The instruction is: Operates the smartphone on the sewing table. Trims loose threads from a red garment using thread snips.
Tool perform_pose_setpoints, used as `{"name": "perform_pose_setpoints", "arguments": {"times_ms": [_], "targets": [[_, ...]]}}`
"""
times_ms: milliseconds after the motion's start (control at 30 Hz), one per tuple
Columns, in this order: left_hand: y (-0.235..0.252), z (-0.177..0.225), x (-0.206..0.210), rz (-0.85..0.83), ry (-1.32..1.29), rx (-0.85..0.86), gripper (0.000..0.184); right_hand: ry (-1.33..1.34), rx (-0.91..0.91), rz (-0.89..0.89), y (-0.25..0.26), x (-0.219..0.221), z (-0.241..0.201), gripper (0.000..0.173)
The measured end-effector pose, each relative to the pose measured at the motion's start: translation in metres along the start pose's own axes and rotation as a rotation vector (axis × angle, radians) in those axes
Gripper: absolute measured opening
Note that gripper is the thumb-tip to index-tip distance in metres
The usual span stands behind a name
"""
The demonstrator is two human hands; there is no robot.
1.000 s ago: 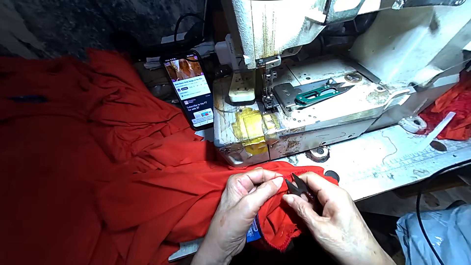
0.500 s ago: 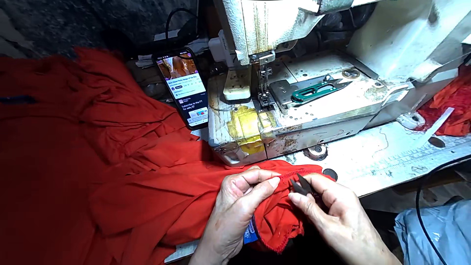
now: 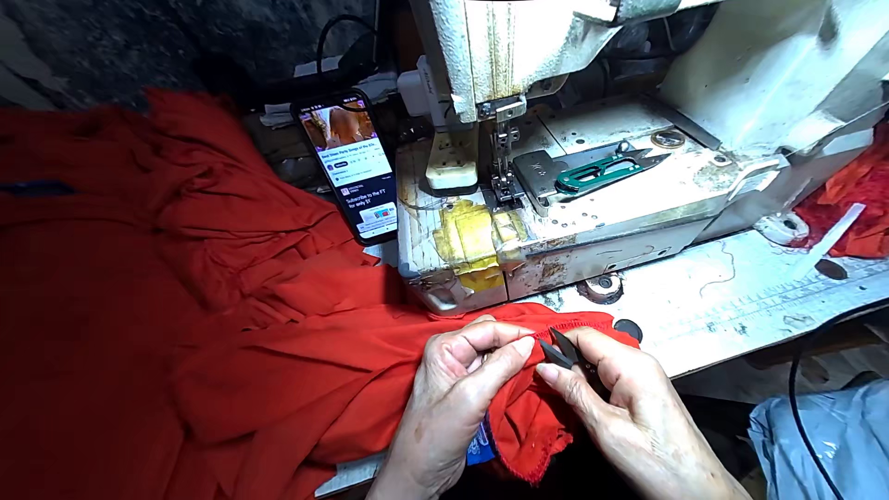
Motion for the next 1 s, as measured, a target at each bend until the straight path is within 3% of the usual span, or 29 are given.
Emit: {"name": "perform_pose_setpoints", "arguments": {"times_ms": [167,333,433,533,700,1000], "targets": [[0.002,-0.002,-0.004,-0.023,0.027,0.037,0.012,0.000,-0.026,0.050,0.005,0.007,0.003,0.015],[0.003,-0.004,-0.005,0.013,-0.032,0.028,0.012,0.530,0.191,-0.102,0.008,0.005,0.010,0.023],[0.003,-0.004,-0.006,0.030,-0.032,0.011,0.013,0.310,0.177,-0.050,0.004,-0.004,0.008,0.014],[0.002,-0.003,-0.005,0.030,-0.034,-0.003,0.013,0.125,0.117,-0.020,-0.001,-0.006,0.003,0.016],[0.002,-0.004,-0.005,0.022,-0.032,0.032,0.014,0.076,0.014,-0.026,0.001,-0.001,0.001,0.016],[0.002,-0.006,-0.005,0.010,0.008,0.063,0.012,0.067,0.031,-0.006,0.001,0.001,0.001,0.016]]}}
Point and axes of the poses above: each hand's wrist, its own y-axis towards the middle knuckle, its own x-axis out of the palm, z = x × y, the point moved 4 cm from there along y, towards the middle knuckle, and after that the axes turned 15 degrees about -y, right-handed, at the moved point
